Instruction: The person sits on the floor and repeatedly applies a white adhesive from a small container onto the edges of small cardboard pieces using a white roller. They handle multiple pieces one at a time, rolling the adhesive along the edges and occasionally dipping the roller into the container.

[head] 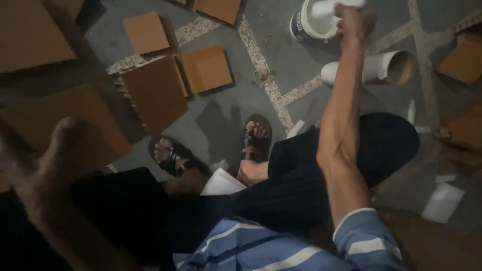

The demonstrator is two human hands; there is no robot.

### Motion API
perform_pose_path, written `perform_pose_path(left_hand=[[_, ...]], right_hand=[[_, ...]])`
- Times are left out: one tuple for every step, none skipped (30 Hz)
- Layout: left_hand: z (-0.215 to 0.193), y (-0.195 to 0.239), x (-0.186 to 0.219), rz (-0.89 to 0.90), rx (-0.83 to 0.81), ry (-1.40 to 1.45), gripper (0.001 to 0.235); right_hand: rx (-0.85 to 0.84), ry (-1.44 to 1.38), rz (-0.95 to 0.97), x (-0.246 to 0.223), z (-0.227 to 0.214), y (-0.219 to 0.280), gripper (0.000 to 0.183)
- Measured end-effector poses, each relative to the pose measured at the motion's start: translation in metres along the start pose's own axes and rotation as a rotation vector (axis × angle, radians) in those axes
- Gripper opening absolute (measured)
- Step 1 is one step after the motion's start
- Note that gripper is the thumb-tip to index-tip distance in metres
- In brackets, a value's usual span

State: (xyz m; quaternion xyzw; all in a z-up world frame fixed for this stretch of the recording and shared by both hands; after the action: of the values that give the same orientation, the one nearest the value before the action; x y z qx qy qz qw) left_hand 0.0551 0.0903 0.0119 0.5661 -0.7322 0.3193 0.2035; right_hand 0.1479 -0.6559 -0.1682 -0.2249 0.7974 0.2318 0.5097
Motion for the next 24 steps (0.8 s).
perform_pose_path(left_hand=[[0.003,0.0,0.011,0.001,-0.003,0.031,0.06],[0.009,-0.001,0.018,-0.009,-0.007,0.063,0.062],[0.01,-0.003,0.022,-0.035,-0.005,0.1,0.065],[0.018,-0.004,0.023,-0.087,-0.003,0.15,0.068],[0.025,-0.006,0.022,-0.152,0.009,0.229,0.073],[0.032,-0.007,0.019,-0.216,0.024,0.31,0.077],[0.038,-0.006,0.018,-0.258,0.048,0.382,0.08],[0.041,-0.004,0.016,-0.3,0.072,0.455,0.082],[0.043,-0.004,0.015,-0.295,0.07,0.463,0.082],[0.047,-0.004,0.015,-0.29,0.069,0.47,0.082],[0.049,-0.003,0.015,-0.287,0.06,0.48,0.081],[0.052,-0.003,0.014,-0.283,0.052,0.49,0.081],[0.053,-0.003,0.013,-0.276,0.041,0.505,0.08],[0.056,-0.003,0.012,-0.275,0.03,0.5,0.08],[0.058,-0.003,0.011,-0.276,0.017,0.494,0.08],[0.062,-0.001,0.011,-0.284,0.004,0.468,0.081],[0.064,-0.001,0.01,-0.289,-0.01,0.444,0.082],[0.065,-0.003,0.011,-0.264,-0.004,0.446,0.082],[0.068,-0.004,0.013,-0.238,0.001,0.449,0.082],[0.069,-0.004,0.013,-0.241,-0.001,0.437,0.082],[0.071,-0.006,0.012,-0.241,0.001,0.427,0.083],[0.073,-0.006,0.011,-0.269,-0.004,0.402,0.085],[0.075,-0.006,0.009,-0.298,-0.008,0.377,0.088],[0.076,-0.007,0.009,-0.289,-0.008,0.392,0.088]], right_hand=[[0.029,-0.137,0.03,0.002,-0.007,0.0,0.019],[0.033,-0.257,0.057,0.004,-0.012,-0.001,0.02],[0.037,-0.381,0.085,0.008,-0.015,-0.002,0.02],[0.042,-0.504,0.114,0.013,-0.017,-0.003,0.021],[0.087,-0.385,0.064,0.011,-0.023,-0.006,0.022],[0.133,-0.266,0.016,0.011,-0.027,-0.008,0.024],[0.174,-0.146,-0.027,0.013,-0.027,-0.008,0.025],[0.171,-0.054,-0.222,0.004,-0.024,-0.007,0.026],[0.166,0.036,-0.417,-0.003,-0.019,-0.003,0.027],[0.161,0.127,-0.611,-0.01,-0.012,0.003,0.029],[0.153,0.173,-0.602,-0.005,-0.009,0.004,0.028],[0.145,0.219,-0.593,0.0,-0.005,0.005,0.028],[0.138,0.266,-0.586,0.003,-0.002,0.005,0.028],[0.127,0.309,-0.579,0.004,0.002,0.004,0.028],[0.115,0.353,-0.57,0.006,0.005,0.004,0.027],[0.102,0.396,-0.561,0.006,0.008,0.003,0.027],[0.108,0.428,-0.556,0.005,0.01,0.003,0.027],[0.113,0.46,-0.552,0.004,0.011,0.002,0.027],[0.119,0.494,-0.546,0.003,0.01,0.003,0.028],[0.087,0.391,-0.346,0.015,0.006,-0.003,0.028],[0.057,0.284,-0.149,0.025,0.003,-0.008,0.027],[0.027,0.176,0.046,0.035,0.0,-0.009,0.027],[0.0,0.086,0.08,0.035,-0.003,-0.009,0.027],[-0.027,-0.004,0.114,0.035,-0.005,-0.009,0.026]])
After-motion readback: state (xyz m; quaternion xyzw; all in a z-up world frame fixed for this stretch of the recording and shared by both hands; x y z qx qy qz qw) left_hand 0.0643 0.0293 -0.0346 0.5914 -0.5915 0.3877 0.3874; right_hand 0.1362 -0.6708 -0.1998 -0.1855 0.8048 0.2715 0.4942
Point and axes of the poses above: each hand's wrist, its own y-axis away from the middle knuckle, its own z-axis out of the palm, x = y × z, the point moved 7 cm from there along -y, towards the middle knuckle, and after that the axes turned 6 degrees about -y, right-handed, at the moved point
